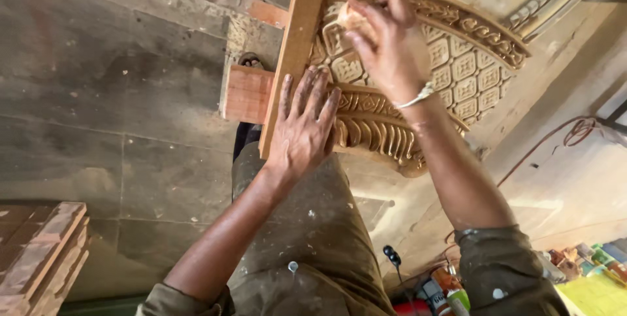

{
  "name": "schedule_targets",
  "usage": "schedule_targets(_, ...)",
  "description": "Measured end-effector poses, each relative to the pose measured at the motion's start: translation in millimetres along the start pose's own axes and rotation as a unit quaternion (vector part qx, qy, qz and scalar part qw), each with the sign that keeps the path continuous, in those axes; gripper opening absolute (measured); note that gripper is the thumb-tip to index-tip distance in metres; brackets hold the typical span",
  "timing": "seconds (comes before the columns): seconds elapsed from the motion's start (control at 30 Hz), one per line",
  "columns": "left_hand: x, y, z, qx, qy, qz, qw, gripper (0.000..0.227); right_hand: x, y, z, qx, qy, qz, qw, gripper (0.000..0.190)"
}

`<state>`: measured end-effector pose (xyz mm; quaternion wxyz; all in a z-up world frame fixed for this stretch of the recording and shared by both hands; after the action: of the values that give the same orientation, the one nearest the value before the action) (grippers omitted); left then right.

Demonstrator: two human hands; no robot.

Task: The person applies a brown glaze to a large, ornate ceramic piece using a sponge. They repeatedly dip the sponge into a bucket and wipe the liquid over the intricate carved patterns and edges of the object.

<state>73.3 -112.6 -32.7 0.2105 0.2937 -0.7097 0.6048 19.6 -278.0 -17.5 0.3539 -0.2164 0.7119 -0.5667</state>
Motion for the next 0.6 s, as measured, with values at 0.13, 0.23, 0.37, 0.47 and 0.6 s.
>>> schedule_targets(0.13, -6.2, -5.3, -8.3, -0.017, 0.000, -0.002, 1.000, 0.057, -27.2, -5.1, -16.2, 0.007, -0.110, -0.046, 0.993, 0.025)
schedule_targets(0.23, -5.3, -9.5, -12.6, -0.016, 0.010, -0.010, 1.000, 0.055, -10.3, -6.6, 2.5, 0.002, -0.075, -0.046, 0.996, 0.018)
schedule_targets(0.37, -7.3, -14.7, -10.2, -0.003, 0.013, 0.002, 1.000, 0.054, -19.9, 1.4, 7.2, 0.007, -0.048, -0.055, 0.997, 0.016)
schedule_targets(0.47, -7.1, -17.3, -9.1, 0.005, 0.015, -0.005, 1.000, 0.053, -26.7, 2.5, 2.5, 0.014, -0.061, -0.058, 0.996, 0.018)
schedule_targets(0.6, -9.6, -22.3, -10.1, -0.001, 0.014, -0.007, 1.000, 0.053, -14.3, -4.6, 10.8, 0.055, -0.031, -0.020, 0.998, 0.020)
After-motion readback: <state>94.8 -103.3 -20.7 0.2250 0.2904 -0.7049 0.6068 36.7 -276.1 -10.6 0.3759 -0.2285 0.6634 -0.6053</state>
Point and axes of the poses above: each hand's wrist, its own z-axis towards the middle knuckle, its own y-axis out of the palm, x = y × z, the point moved 5 cm from there along z, towards the middle knuckle, and after that the axes turned 2 degrees about y, right-handed, at the moved point
